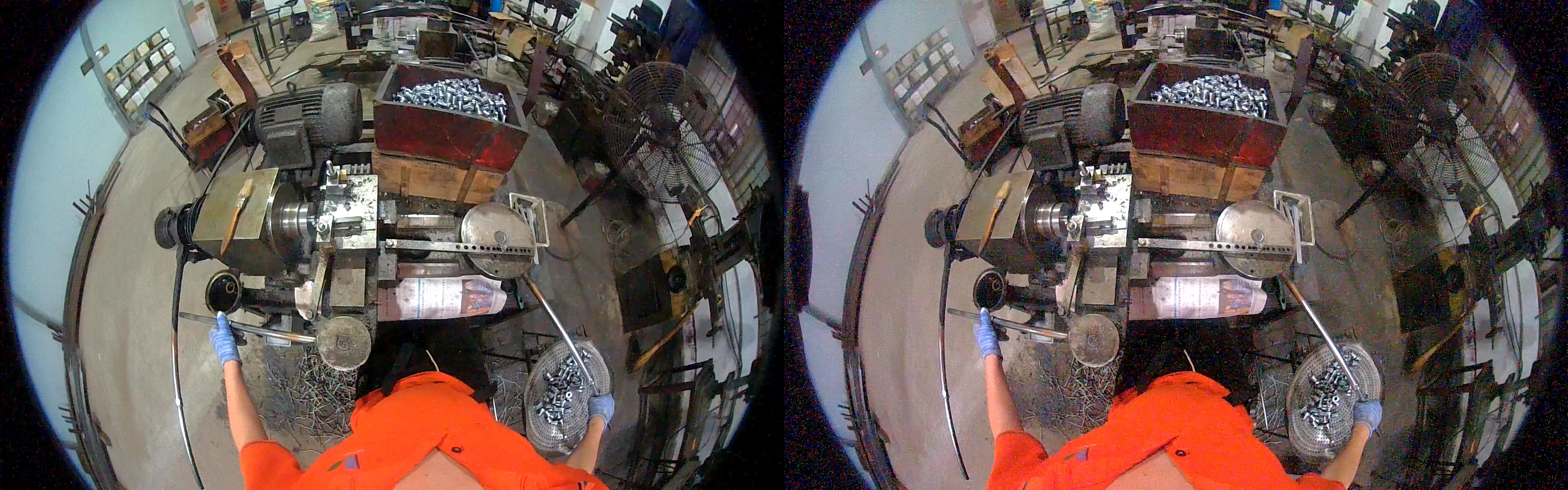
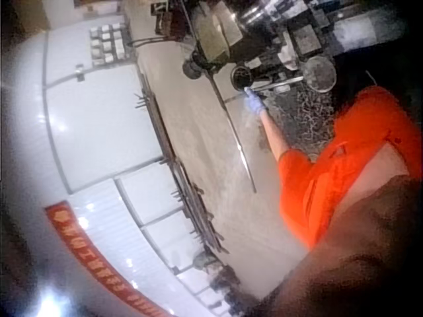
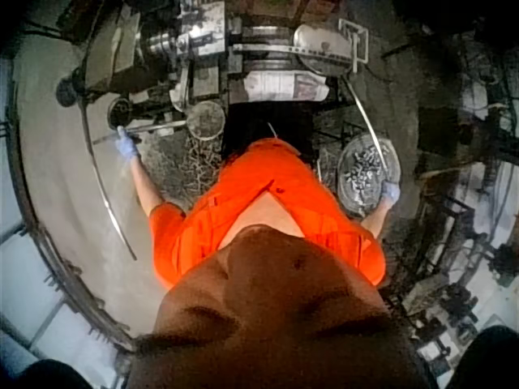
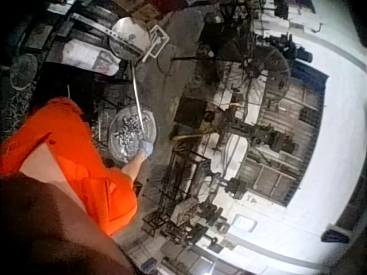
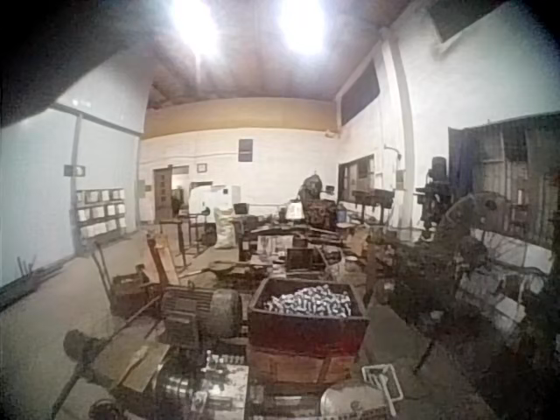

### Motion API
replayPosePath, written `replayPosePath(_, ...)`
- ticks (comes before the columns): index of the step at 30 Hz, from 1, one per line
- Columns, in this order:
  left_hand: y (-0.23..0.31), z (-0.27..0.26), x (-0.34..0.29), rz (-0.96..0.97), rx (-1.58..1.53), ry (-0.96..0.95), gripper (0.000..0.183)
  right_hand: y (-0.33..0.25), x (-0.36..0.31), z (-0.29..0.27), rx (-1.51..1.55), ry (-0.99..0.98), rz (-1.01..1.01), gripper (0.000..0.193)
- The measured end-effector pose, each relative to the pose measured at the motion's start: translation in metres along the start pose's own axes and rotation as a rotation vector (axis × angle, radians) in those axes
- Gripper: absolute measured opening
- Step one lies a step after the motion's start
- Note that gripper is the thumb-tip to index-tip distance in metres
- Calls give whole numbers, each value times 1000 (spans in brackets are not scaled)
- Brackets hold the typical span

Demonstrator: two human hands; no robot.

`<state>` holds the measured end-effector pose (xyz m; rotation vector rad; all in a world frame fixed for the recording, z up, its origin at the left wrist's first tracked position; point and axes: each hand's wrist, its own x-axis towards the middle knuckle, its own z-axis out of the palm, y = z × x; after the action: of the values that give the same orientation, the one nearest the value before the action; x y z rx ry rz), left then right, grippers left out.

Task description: The person uses a metal lathe to process metal bolts, picking them from a bin, securing them in the machine's chuck, and dropping finished pieces into a separate container.

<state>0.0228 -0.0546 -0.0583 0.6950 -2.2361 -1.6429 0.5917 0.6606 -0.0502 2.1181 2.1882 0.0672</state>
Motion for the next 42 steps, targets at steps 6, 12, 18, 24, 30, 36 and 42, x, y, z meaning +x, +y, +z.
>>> replayPosePath(6, 3, 1, -3, -15, -2, -22, 53, -9, -12, -14, 28, -38, 31, 37)
replayPosePath(12, 11, 3, -9, -1, -11, -13, 53, -11, -15, -13, 1, -21, 66, 40)
replayPosePath(18, 3, 3, -5, -30, -28, -29, 51, -5, -13, -6, 64, -13, 75, 39)
replayPosePath(24, 0, 5, -2, -61, -55, -53, 51, -13, -18, -19, 54, -90, 121, 46)
replayPosePath(30, -3, 3, -6, -30, -15, 23, 52, -53, -35, -40, 101, -92, -45, 51)
replayPosePath(36, 22, 6, -24, -16, 2, -14, 55, -167, -39, -41, 124, 167, -414, 48)
replayPosePath(42, 3, 11, -15, -105, -18, 14, 55, -210, 8, -64, -140, 122, -490, 45)
